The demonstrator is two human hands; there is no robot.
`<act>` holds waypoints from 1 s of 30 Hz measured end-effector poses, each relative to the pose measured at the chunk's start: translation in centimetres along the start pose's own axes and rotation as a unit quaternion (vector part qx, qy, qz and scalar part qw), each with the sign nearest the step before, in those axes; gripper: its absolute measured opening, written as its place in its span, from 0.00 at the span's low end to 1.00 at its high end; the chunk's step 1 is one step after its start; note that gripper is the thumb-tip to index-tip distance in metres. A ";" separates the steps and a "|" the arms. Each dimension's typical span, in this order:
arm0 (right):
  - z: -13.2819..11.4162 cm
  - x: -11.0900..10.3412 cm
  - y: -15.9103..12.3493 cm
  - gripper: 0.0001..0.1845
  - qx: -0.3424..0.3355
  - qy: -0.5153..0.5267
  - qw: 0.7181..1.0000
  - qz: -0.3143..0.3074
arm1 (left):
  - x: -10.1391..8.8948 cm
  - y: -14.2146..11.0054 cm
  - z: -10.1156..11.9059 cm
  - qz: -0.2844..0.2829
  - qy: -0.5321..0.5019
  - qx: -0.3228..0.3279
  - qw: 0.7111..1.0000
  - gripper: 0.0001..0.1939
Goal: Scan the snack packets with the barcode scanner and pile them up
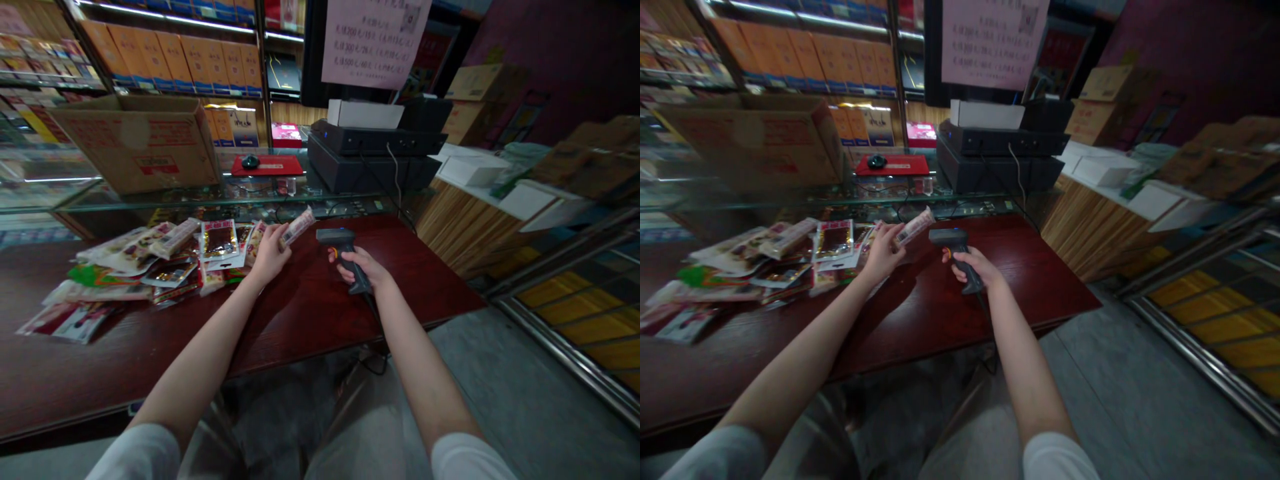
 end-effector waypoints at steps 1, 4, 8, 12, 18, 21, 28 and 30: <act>0.1 0.0 0.1 0.17 0.002 0.001 1.000 -0.001 | 0.1 0.0 -0.1 -0.002 -0.002 -0.003 1.000 0.28; 0.2 -0.1 0.2 0.16 0.005 0.006 1.000 0.002 | 0.3 0.0 -0.4 -0.011 -0.008 -0.017 1.000 0.29; -0.1 -0.1 0.1 0.15 -0.010 0.008 1.000 0.019 | 0.3 -0.3 0.3 -0.015 0.003 0.017 1.000 0.27; -0.9 -0.5 -0.3 0.16 -0.045 0.001 0.997 0.064 | -1.6 0.0 1.4 0.018 0.084 0.016 0.996 0.26; -1.2 -1.3 -0.3 0.16 -0.064 -0.004 0.992 0.108 | -8.4 1.0 0.1 0.131 0.280 -0.125 0.943 0.23; -0.9 -1.2 -0.2 0.18 -0.054 -0.013 0.993 0.103 | -10.1 0.9 -2.3 0.081 0.313 -0.196 0.926 0.21; 0.0 1.2 0.5 0.19 -0.031 -0.009 0.992 0.123 | -10.0 -0.7 -0.8 0.077 0.197 -0.082 0.974 0.24; 0.7 3.2 1.3 0.15 -0.043 -0.012 0.991 0.130 | -9.0 -1.3 0.7 0.040 0.086 -0.054 0.994 0.21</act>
Point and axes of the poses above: each hand's wrist, its own y-axis towards the middle knuckle, its own x-axis out of the palm, z = x × y, the point moved 4 cm from there along y, towards the middle knuckle, and after that the axes turned 6 degrees about z, right-handed, at the moved point
